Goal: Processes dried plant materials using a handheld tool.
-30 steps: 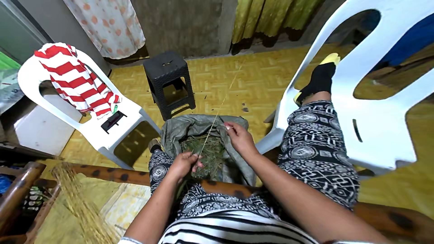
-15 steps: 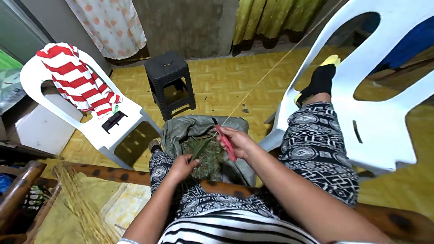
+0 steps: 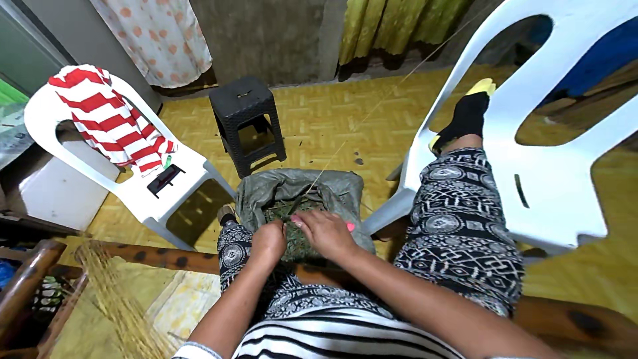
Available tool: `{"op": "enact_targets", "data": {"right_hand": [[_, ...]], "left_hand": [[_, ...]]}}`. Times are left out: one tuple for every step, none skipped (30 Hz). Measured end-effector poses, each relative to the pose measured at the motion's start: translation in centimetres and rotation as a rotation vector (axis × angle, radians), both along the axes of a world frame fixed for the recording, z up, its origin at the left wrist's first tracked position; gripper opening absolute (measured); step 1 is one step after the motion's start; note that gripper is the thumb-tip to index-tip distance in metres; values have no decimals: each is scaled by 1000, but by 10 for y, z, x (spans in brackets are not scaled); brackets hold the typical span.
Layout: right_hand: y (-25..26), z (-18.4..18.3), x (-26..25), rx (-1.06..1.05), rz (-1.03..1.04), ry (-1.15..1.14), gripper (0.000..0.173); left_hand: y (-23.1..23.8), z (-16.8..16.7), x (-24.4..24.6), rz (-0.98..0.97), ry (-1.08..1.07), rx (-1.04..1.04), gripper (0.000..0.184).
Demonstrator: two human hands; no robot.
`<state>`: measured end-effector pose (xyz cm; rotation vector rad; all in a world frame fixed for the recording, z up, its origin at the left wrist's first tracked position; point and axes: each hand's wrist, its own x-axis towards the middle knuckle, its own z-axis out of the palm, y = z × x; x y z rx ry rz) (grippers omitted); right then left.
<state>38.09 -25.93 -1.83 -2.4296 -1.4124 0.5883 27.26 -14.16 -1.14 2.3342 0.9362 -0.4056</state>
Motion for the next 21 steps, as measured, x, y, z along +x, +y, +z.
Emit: {"op": "enact_targets", "data": {"right_hand": [[1,1,2,-4,-6,-28,47],[1,0,5,-1,-20,-52,46],[1,-2,9,7,-40,-71,46],[2,-4,14,7,-70,-84,46],[1,-5,20,14,-111,-96,45],[1,-7,28,25,-163,-107,45],[0,-7,36,34,-223,-108,46],[-1,-7,43,48,-275,-95,46],[-2,-6,47,69,-300,-79,46],[-3,-4,47,87,-294,-51,45],[-3,-2,43,88,-263,-2,45],[-4,2,37,76,-219,57,45],[-4,4,28,63,-173,112,46],[-4,5,19,46,-129,155,47],[-3,6,9,26,-93,188,47],[-2,6,2,14,-69,205,46],[-2,5,-3,9,-58,199,46],[-2,3,-5,8,-53,175,46],[-1,2,-5,7,-49,138,47],[0,1,-4,-3,-48,95,47],[1,1,-3,-12,-47,55,48]], "left_hand": [[0,0,0,-3,-4,8,43],[0,0,0,-4,-2,10,42],[-1,1,-1,-4,-5,13,42],[-1,1,-1,-4,-9,12,42],[0,1,-2,-3,-12,10,41],[0,1,-3,1,-12,7,41],[1,0,-5,3,-10,0,41],[1,-1,-6,6,-12,-8,41],[2,-3,-7,7,-17,-12,41],[3,-5,-8,12,-23,-13,42],[3,-6,-8,17,-26,-13,42],[3,-6,-6,21,-27,-10,42],[2,-5,-4,23,-28,-9,42],[1,-4,-2,24,-22,-10,42],[1,-2,-1,26,-18,-8,42],[0,-1,0,31,-13,-5,42],[0,-1,1,34,-9,3,41],[0,-1,1,35,-5,11,40],[-1,-1,2,33,-3,19,40],[-2,-1,2,27,-2,26,40],[-2,-1,1,20,-4,29,41]]}}
